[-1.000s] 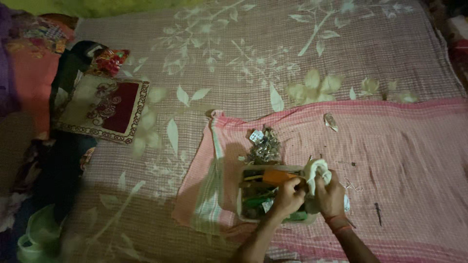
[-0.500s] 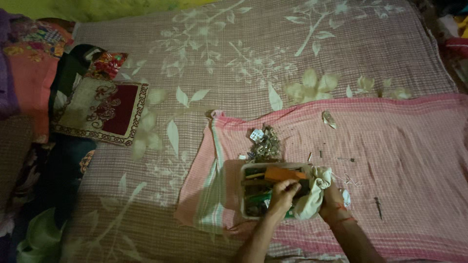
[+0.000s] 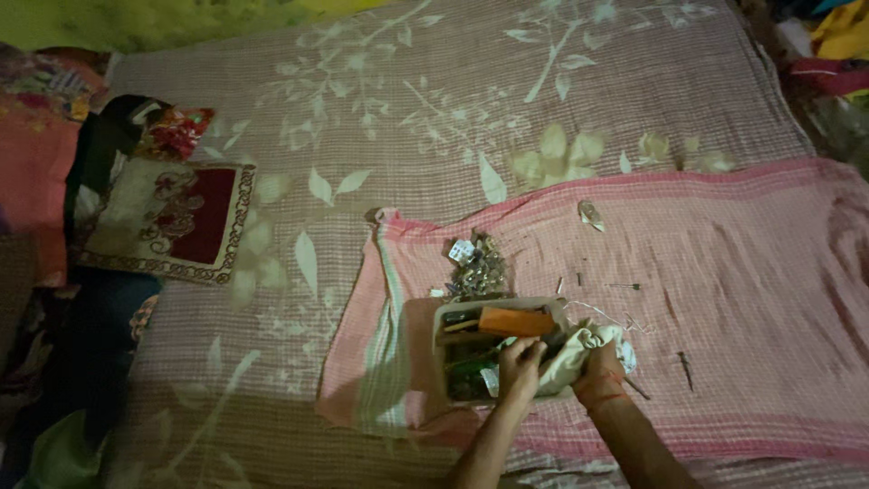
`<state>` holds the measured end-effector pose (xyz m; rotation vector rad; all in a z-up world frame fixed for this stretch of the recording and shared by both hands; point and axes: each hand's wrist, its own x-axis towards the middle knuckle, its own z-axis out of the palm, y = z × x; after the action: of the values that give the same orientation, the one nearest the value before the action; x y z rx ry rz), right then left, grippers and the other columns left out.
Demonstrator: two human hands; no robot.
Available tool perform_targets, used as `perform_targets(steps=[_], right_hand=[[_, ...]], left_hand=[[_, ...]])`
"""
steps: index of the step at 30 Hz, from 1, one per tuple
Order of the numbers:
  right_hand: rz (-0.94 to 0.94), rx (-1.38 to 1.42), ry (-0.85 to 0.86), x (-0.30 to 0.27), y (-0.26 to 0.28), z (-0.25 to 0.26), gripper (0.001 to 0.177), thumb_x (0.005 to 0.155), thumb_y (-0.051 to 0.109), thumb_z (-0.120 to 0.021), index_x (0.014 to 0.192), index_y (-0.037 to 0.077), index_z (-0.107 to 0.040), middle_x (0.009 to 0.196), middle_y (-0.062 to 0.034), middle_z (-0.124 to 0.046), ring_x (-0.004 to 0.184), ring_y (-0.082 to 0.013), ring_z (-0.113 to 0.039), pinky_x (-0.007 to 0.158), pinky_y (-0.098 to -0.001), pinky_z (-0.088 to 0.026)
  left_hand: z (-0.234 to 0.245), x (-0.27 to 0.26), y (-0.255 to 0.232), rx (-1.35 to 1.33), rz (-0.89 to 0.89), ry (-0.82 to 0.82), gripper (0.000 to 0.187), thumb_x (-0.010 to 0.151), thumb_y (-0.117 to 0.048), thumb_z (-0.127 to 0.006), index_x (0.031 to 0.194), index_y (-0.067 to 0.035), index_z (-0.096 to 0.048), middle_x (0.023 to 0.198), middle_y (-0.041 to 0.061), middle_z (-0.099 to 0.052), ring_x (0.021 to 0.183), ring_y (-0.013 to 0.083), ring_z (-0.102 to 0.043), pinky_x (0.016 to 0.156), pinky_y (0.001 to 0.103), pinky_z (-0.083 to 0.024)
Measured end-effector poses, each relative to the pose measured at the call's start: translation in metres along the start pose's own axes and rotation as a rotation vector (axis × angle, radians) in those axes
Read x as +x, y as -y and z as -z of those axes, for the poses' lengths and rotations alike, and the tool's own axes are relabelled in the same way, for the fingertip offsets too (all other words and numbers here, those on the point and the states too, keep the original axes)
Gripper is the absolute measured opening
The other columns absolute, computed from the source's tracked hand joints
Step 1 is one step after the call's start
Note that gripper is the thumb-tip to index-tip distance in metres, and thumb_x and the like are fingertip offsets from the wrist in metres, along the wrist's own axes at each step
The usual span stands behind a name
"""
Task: The person sorts through a plastic container containing beads and small hardware components on a bed, selecting items by hand and wrapping them in a white cloth.
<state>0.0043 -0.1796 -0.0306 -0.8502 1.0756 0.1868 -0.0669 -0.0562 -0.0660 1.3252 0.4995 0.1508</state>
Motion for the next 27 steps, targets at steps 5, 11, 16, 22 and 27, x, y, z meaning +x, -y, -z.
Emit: perform_targets(steps=[5, 11, 16, 22, 27], right_hand=[[0.267, -0.048, -0.084, 0.021, 0.015, 0.023, 0.045, 0.1, 0.048, -0.061, 0.115, 0.006, -0.064, 0.099, -0.0066, -0.069, 0.078, -0.024, -0.067, 0.063, -0.0414, -0.052], [0.507, -0.068, -0.143, 0.07, 0.056, 0.077, 0.05, 0.102, 0.051, -0.061, 0.121, 0.005, -0.063, 0.106, -0.0088, -0.071, 0.08, -0.0219, -0.069, 0.064, -0.0404, -0.055], [0.58, -0.046, -0.182, 0.081, 0.103, 0.118, 0.052, 0.105, 0.05, -0.063, 0.12, 0.0, -0.06, 0.106, -0.0123, -0.071, 0.082, -0.026, -0.074, 0.069, -0.0432, -0.062], [0.553, -0.083, -0.197, 0.087, 0.155, 0.167, 0.053, 0.107, 0.052, -0.057, 0.118, 0.001, -0.064, 0.097, -0.0108, -0.071, 0.071, -0.028, -0.064, 0.056, -0.0439, -0.047], [0.544, -0.099, -0.32, 0.106, 0.179, 0.19, 0.048, 0.101, 0.051, -0.056, 0.115, 0.006, -0.068, 0.093, -0.0076, -0.071, 0.067, -0.0228, -0.065, 0.05, -0.0387, -0.048]], left_hand=[[0.028, 0.013, 0.023, 0.191, -0.136, -0.028, 0.031, 0.093, -0.023, -0.075, 0.11, 0.003, -0.075, 0.102, 0.011, -0.077, 0.093, 0.018, -0.07, 0.084, 0.035, -0.054], [0.055, 0.003, -0.03, 0.623, 0.078, 0.046, 0.031, 0.101, -0.029, -0.066, 0.103, 0.001, -0.073, 0.084, 0.015, -0.071, 0.079, 0.029, -0.069, 0.075, 0.04, -0.053], [0.009, -0.017, -0.07, 0.641, -0.108, 0.016, 0.022, 0.097, -0.023, -0.064, 0.104, -0.002, -0.069, 0.086, 0.015, -0.07, 0.08, 0.0361, -0.073, 0.073, 0.045, -0.056], [-0.075, -0.036, -0.033, 1.004, -0.406, 0.422, 0.015, 0.095, -0.014, -0.066, 0.103, -0.003, -0.072, 0.102, 0.021, -0.072, 0.095, 0.0385, -0.069, 0.085, 0.049, -0.054], [-0.127, -0.04, 0.037, 1.404, -0.741, 0.544, 0.021, 0.079, -0.012, -0.064, 0.095, -0.006, -0.076, 0.11, 0.017, -0.072, 0.104, 0.0365, -0.065, 0.086, 0.055, -0.05]])
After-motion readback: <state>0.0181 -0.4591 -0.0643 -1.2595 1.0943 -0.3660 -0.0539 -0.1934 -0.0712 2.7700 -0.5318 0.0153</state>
